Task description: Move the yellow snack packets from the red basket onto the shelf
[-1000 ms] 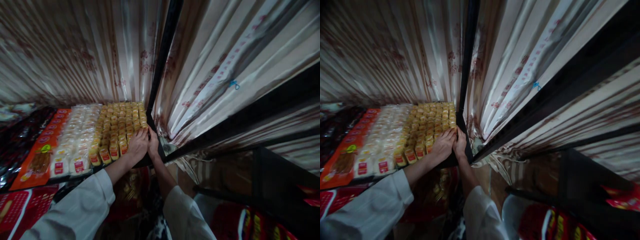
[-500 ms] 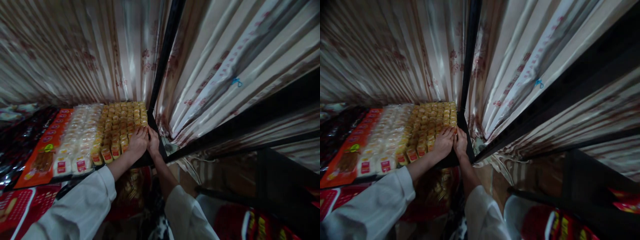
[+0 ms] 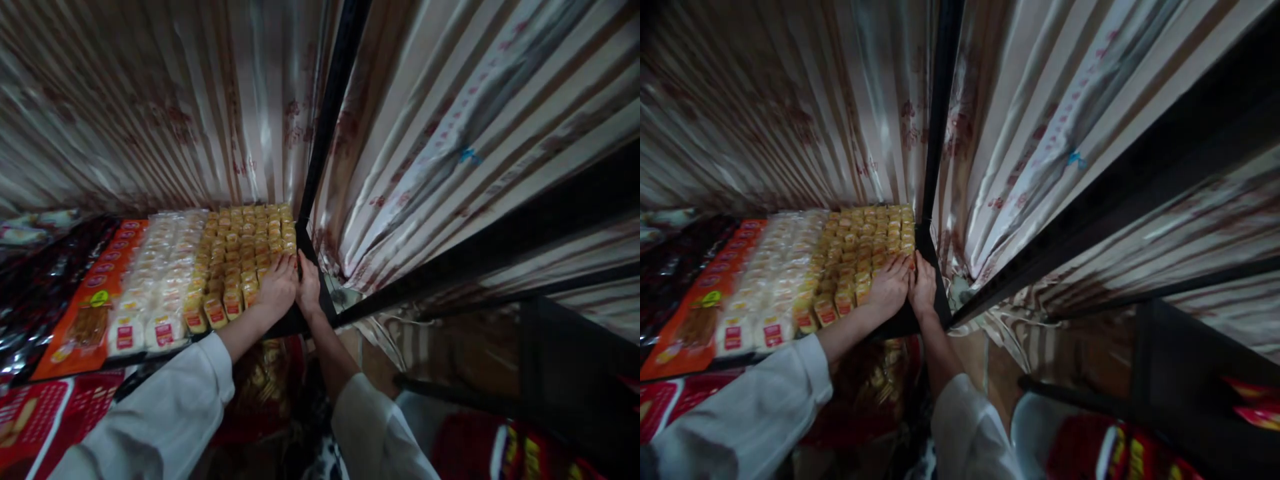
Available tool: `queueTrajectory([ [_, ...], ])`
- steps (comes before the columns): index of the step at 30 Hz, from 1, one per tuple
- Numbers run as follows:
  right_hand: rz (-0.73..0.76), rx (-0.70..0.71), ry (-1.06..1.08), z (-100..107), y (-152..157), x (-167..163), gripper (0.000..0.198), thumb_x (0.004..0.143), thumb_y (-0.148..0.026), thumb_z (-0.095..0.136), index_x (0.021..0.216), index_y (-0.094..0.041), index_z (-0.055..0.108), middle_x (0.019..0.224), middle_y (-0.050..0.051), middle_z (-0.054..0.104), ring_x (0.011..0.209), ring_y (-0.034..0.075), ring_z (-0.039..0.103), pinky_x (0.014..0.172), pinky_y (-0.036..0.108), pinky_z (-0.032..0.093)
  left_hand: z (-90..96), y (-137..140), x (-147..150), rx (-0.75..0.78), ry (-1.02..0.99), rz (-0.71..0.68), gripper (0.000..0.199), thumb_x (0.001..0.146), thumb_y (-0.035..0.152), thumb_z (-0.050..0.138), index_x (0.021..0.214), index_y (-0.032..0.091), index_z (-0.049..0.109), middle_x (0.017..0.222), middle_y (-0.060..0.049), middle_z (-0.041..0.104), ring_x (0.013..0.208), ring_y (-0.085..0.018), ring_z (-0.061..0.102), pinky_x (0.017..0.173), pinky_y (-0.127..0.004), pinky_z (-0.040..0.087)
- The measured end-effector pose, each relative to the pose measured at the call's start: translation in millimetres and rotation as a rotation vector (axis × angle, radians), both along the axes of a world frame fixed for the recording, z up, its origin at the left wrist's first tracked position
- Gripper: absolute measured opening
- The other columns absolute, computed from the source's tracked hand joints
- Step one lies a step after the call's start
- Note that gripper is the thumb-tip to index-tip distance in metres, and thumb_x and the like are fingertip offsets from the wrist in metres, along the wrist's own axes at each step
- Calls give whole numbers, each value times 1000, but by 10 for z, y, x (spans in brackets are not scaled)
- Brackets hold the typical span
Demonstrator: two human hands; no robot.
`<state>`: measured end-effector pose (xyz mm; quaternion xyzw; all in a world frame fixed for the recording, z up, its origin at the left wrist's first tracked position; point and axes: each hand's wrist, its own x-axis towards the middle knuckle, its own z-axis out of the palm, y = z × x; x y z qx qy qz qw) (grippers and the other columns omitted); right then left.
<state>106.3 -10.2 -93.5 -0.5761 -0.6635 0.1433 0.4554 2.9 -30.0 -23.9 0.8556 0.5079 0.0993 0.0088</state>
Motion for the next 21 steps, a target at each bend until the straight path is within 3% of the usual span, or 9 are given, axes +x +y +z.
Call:
queueTrajectory([
  [8,13,45,29,6,-13,-7,49,85,-20,37,134,-17,44,125,10,56,113,22,47,99,40,39,43,-19,14,-3,-112,-13,40,84,8,34,116,7,58,135,-18,48,133,-25,34,113,-44,21],
  [16,-31,40,33,18,-11,-12,39,84,-23,43,121,-16,53,116,10,60,106,22,51,95,39,41,69,-4,26,-1,1,-15,39,85,9,35,118,3,55,135,-19,47,132,-26,35,112,-44,23],
  [21,-37,77,2,-6,-16,5,40,82,-17,40,121,-12,52,119,13,58,112,22,48,99,39,38,107,-43,31,85,127,-46,37,86,12,36,115,1,57,136,-19,46,132,-26,35,113,-42,24],
])
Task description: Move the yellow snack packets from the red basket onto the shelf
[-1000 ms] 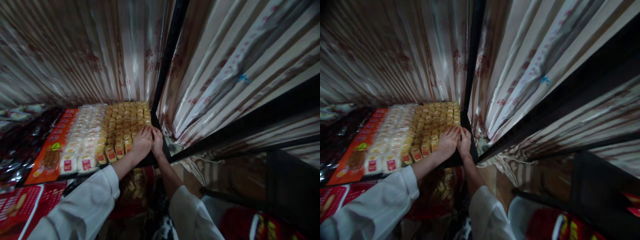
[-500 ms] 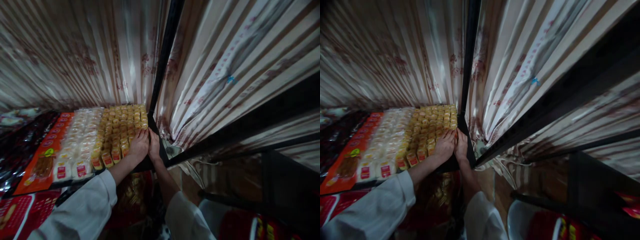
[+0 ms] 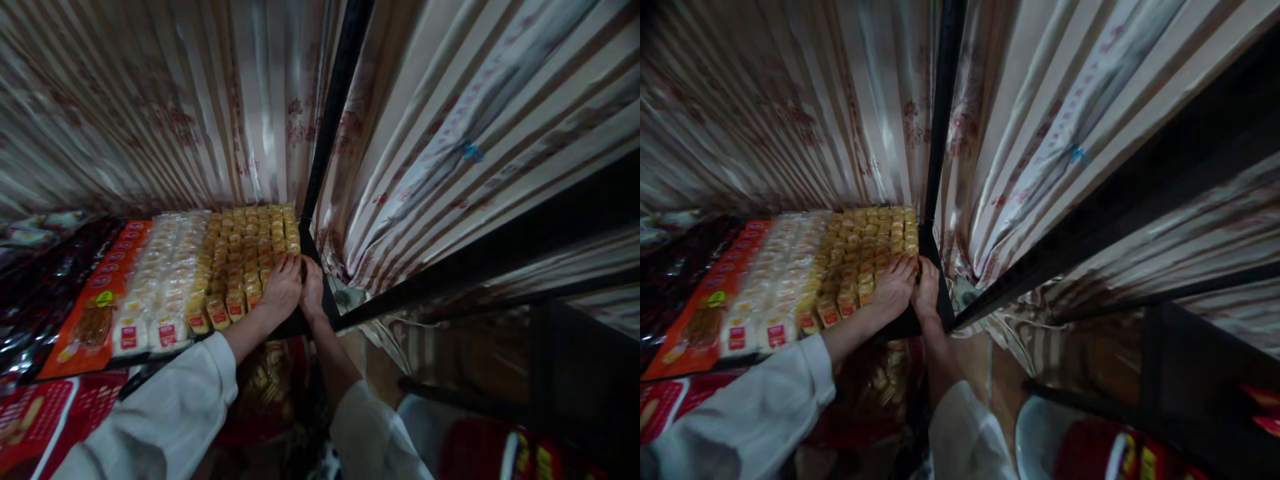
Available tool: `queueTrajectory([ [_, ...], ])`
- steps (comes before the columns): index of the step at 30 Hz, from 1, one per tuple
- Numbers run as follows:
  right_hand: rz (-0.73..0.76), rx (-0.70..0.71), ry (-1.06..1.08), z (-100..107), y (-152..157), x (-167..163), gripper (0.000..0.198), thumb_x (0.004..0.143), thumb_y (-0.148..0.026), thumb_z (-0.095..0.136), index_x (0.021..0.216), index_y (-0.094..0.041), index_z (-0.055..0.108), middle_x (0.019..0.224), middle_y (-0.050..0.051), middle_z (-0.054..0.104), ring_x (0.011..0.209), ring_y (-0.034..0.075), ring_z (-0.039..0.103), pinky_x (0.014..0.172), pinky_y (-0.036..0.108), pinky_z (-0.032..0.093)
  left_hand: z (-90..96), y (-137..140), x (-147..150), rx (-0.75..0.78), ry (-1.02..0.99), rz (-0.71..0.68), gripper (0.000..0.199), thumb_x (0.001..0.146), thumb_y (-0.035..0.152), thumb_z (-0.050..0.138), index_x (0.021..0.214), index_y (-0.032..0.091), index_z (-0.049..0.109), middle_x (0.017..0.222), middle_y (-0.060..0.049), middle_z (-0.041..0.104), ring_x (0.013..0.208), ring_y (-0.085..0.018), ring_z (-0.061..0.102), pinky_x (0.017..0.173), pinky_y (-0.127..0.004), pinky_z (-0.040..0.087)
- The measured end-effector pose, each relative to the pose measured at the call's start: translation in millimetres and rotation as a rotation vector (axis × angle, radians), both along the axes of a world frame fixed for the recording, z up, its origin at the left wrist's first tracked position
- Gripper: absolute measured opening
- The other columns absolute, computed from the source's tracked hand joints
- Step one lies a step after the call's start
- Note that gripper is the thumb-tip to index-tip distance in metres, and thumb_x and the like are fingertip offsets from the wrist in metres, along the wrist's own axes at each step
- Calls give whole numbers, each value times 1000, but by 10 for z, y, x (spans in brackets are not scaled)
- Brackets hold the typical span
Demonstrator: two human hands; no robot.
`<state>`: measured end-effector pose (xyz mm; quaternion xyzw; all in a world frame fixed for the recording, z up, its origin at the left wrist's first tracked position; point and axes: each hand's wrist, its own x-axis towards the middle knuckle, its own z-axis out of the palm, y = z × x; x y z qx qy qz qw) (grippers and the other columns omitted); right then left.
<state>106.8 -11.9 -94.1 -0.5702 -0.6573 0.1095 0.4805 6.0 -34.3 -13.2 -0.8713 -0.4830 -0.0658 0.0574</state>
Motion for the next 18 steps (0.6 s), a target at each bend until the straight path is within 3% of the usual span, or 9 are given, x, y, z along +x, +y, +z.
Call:
queueTrajectory([
  [11,11,-78,45,-13,7,8,43,79,-16,42,121,-15,54,121,11,58,113,20,49,101,37,38,-50,38,30,-13,75,-39,35,87,11,35,109,0,60,132,-20,50,128,-25,40,113,-42,24],
  [18,2,-50,188,-17,4,46,48,79,-19,39,125,-14,50,127,12,54,118,20,47,103,40,37,23,-3,57,22,42,-74,34,87,14,35,110,1,58,128,-20,53,126,-26,42,111,-44,28],
])
